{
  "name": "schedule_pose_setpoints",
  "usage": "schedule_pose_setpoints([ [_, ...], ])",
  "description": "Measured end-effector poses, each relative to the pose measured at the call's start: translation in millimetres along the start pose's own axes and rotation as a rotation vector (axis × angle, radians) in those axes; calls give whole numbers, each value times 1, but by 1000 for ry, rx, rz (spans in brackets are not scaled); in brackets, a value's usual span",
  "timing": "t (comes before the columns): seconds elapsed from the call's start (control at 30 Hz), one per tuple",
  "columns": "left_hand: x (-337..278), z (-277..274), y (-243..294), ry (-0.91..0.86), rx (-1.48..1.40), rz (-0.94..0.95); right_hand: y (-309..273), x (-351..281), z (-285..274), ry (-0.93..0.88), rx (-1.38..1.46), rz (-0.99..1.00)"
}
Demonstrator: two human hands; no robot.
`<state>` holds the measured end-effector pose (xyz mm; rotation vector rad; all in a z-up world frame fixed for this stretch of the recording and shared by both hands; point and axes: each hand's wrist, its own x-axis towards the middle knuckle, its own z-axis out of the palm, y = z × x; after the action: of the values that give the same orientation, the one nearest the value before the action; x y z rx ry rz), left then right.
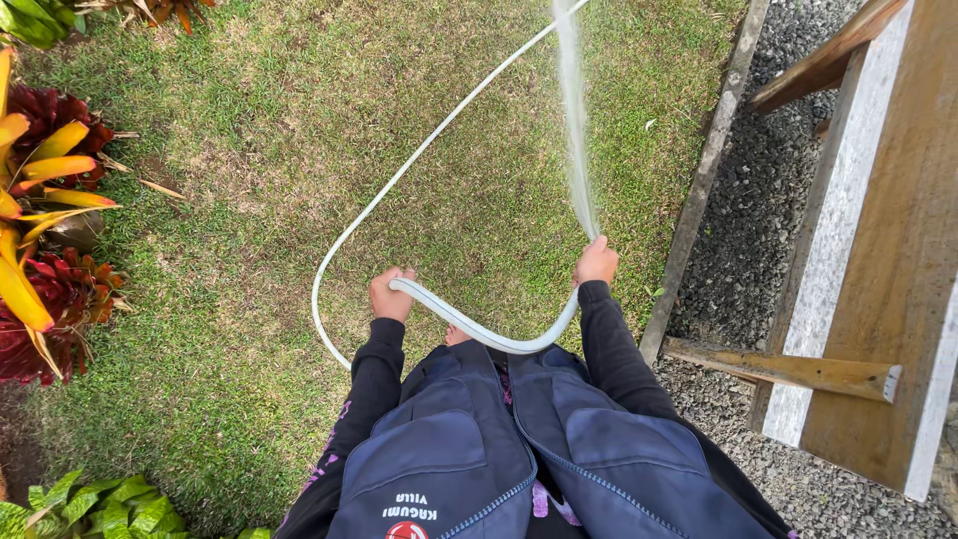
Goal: The person waters various outdoor plants using a hose, moving the water stream across different tropical plants and the lawn.
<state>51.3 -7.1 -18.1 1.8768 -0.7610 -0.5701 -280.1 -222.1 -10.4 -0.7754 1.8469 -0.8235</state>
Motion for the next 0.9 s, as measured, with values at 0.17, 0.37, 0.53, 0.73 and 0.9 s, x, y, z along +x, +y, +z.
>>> schedule_pose_setpoints([
  [0.17,-25,13,-1,31,6,8,22,-4,-19,-96,-61,-100],
  [0.37,-62,32,3,102,7,62,29,14,-63,75,14,-31],
  [0.53,-102,46,1,107,-29,-10,48,26,-88,39,-8,-44],
  [0.73,-149,45,-7,146,34,145,76,8,-105,-118,-57,-46],
  [0.9,-194,37,0,161,1,-8,105,-3,-124,-219,14,-10],
])
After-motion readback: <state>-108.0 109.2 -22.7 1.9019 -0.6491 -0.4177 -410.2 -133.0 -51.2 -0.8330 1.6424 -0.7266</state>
